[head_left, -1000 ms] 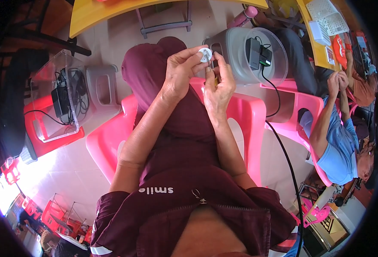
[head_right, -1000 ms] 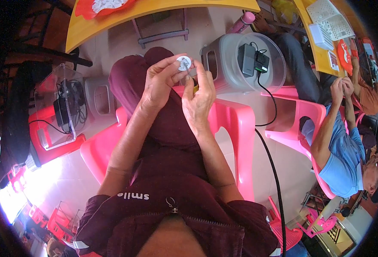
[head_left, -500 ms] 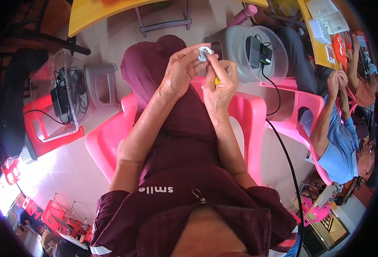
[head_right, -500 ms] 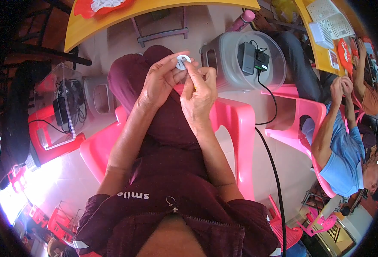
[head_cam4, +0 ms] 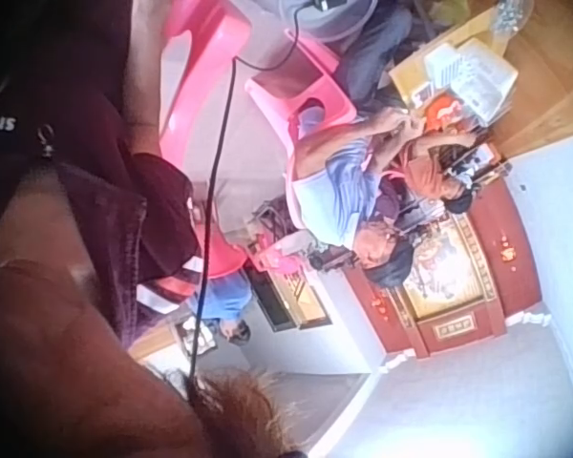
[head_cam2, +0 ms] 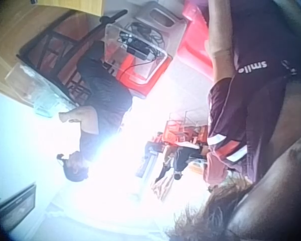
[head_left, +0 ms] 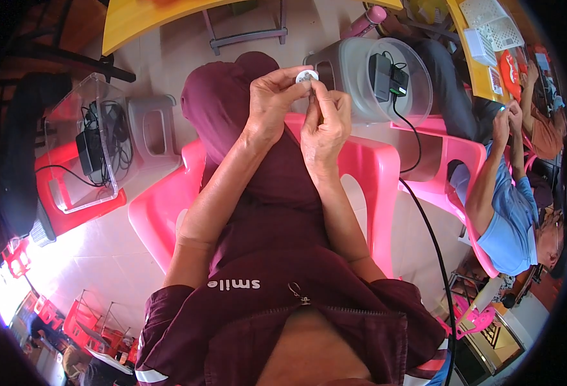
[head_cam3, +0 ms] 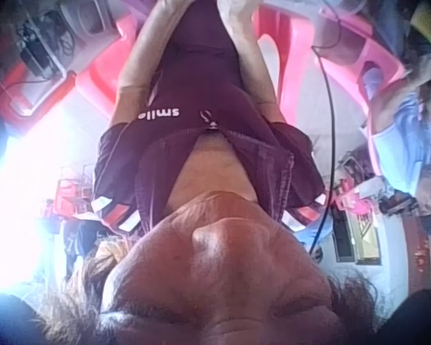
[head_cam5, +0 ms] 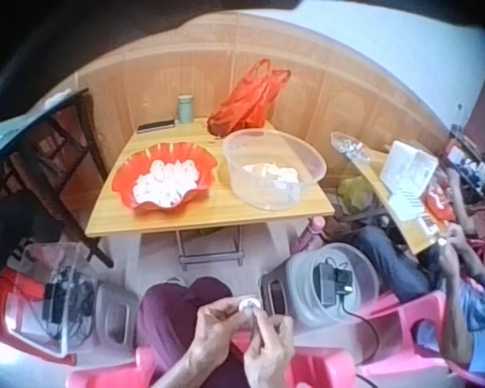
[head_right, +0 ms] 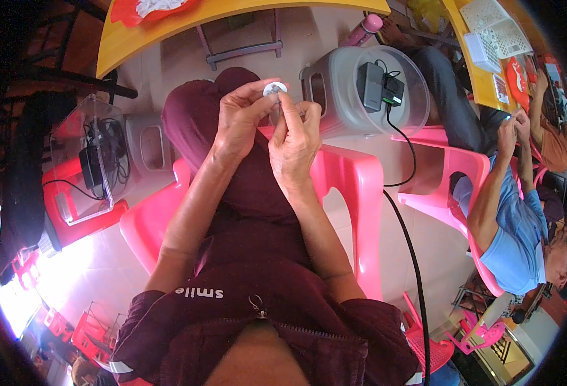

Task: The person assembles small plastic components using a small tool and by hand, placing the finished pieces into a bowl on the table and picking up new parts from another bowl.

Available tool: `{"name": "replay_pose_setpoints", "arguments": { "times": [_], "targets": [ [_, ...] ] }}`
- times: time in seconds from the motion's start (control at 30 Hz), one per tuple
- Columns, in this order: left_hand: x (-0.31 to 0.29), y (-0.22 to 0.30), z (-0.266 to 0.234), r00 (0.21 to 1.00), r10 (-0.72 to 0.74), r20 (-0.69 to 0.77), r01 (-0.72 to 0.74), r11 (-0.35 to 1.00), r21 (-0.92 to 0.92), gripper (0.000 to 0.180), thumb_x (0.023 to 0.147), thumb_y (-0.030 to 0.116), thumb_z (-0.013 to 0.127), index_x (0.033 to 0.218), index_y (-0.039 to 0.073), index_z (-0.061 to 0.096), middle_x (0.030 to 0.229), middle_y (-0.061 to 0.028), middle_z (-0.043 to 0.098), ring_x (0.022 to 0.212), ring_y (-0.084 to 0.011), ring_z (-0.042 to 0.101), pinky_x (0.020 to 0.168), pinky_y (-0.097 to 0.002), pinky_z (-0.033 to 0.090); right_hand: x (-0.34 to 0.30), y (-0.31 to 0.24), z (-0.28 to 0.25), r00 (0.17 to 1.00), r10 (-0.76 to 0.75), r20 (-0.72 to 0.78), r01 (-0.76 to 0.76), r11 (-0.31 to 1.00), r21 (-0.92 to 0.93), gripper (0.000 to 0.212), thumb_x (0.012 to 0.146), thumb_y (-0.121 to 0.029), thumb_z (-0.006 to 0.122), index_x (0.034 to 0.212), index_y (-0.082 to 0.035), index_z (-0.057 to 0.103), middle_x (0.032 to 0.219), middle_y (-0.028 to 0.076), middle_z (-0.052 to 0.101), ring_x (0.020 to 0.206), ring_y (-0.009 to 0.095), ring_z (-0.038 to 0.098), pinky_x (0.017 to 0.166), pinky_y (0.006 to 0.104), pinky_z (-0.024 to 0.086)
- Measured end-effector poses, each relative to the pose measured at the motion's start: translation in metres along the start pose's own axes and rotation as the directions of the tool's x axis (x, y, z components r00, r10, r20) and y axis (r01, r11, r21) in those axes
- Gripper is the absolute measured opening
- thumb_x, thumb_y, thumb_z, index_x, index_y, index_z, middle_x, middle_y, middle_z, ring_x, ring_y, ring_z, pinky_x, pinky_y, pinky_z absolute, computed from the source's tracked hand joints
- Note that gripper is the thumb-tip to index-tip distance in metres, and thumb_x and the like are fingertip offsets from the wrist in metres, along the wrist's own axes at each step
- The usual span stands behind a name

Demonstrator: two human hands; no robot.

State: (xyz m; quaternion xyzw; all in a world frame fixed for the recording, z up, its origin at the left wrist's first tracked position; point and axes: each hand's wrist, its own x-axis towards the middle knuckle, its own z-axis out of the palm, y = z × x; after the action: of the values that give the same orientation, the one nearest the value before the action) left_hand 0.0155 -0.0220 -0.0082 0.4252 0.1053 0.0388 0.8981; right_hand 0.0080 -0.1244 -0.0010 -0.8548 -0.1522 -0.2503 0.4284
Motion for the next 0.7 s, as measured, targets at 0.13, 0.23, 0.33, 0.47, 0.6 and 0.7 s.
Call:
{"name": "replay_pose_setpoints", "arguments": {
  "times": [0.13, 0.23, 0.33, 0.47, 0.6, 0.7],
  "targets": [
    [-0.0018, 0.0015, 0.0025, 1.0, 0.017, -0.016, -0.017, 1.0, 0.024, 0.025, 0.081, -0.005, 0.063, 0.106, -0.004, 0.064, 0.093, -0.0091, 0.068, 0.08, -0.0109, 0.063, 0.074, -0.0238, 0.053, 0.0026, -0.0061, -0.0025, 1.0, 0.025, 0.002, -0.025, 1.0, 0.006, 0.043, 0.075, 0.012, 0.06, 0.113, -0.008, 0.061, 0.08, 0.01, 0.046, 0.065, 0.022, 0.052, 0.056, 0.034, 0.046],
    [-0.003, 0.002, 0.0014, 1.0, -0.003, -0.03, 0.004, 1.0, 0.025, 0.025, 0.082, -0.003, 0.064, 0.106, -0.004, 0.064, 0.094, -0.009, 0.068, 0.082, -0.0111, 0.063, 0.076, -0.024, 0.053, 0.0033, -0.0042, -0.0015, 0.998, 0.06, -0.019, -0.059, 0.997, 0.052, 0.042, 0.075, 0.011, 0.06, 0.113, -0.007, 0.062, 0.079, 0.009, 0.046, 0.065, 0.022, 0.052, 0.056, 0.0336, 0.045],
    [-0.0029, 0.0027, 0.0017, 0.999, -0.006, -0.046, 0.006, 1.0, -0.006, 0.026, 0.082, -0.002, 0.064, 0.107, -0.003, 0.064, 0.094, -0.0088, 0.068, 0.082, -0.0109, 0.063, 0.076, -0.0239, 0.053, 0.0013, 0.0, -0.0021, 1.0, -0.002, 0.001, 0.002, 1.0, 0.031, 0.041, 0.075, 0.011, 0.061, 0.112, -0.007, 0.062, 0.078, 0.009, 0.046, 0.065, 0.022, 0.052, 0.056, 0.0327, 0.045],
    [-0.0014, 0.0014, 0.0011, 0.999, -0.012, -0.031, 0.01, 0.999, -0.035, 0.026, 0.082, -0.001, 0.064, 0.108, -0.002, 0.063, 0.094, -0.0082, 0.067, 0.083, -0.011, 0.063, 0.076, -0.0237, 0.053, 0.0004, 0.0002, -0.0007, 1.0, -0.028, -0.015, 0.029, 0.998, 0.062, 0.039, 0.075, 0.011, 0.061, 0.109, -0.007, 0.064, 0.079, 0.009, 0.046, 0.065, 0.021, 0.052, 0.056, 0.0319, 0.046],
    [-0.0014, 0.0015, -0.001, 1.0, 0.005, -0.02, -0.005, 1.0, -0.017, 0.026, 0.082, -0.001, 0.064, 0.108, -0.003, 0.063, 0.094, -0.0084, 0.067, 0.084, -0.0116, 0.063, 0.077, -0.0244, 0.054, 0.0008, -0.0027, -0.0002, 1.0, 0.008, -0.003, -0.008, 0.999, 0.043, 0.039, 0.074, 0.012, 0.062, 0.107, -0.008, 0.064, 0.079, 0.009, 0.047, 0.065, 0.022, 0.053, 0.056, 0.0322, 0.047],
    [-0.0021, 0.0026, 0.0014, 1.0, 0.0, -0.03, 0.0, 1.0, -0.011, 0.025, 0.083, -0.001, 0.064, 0.108, -0.003, 0.063, 0.094, -0.0088, 0.067, 0.084, -0.0119, 0.063, 0.077, -0.0247, 0.054, 0.0005, -0.0009, -0.0022, 1.0, 0.013, 0.004, -0.013, 0.999, 0.041, 0.04, 0.073, 0.012, 0.062, 0.107, -0.008, 0.064, 0.08, 0.009, 0.047, 0.065, 0.022, 0.054, 0.056, 0.0326, 0.047]
  ]
}}
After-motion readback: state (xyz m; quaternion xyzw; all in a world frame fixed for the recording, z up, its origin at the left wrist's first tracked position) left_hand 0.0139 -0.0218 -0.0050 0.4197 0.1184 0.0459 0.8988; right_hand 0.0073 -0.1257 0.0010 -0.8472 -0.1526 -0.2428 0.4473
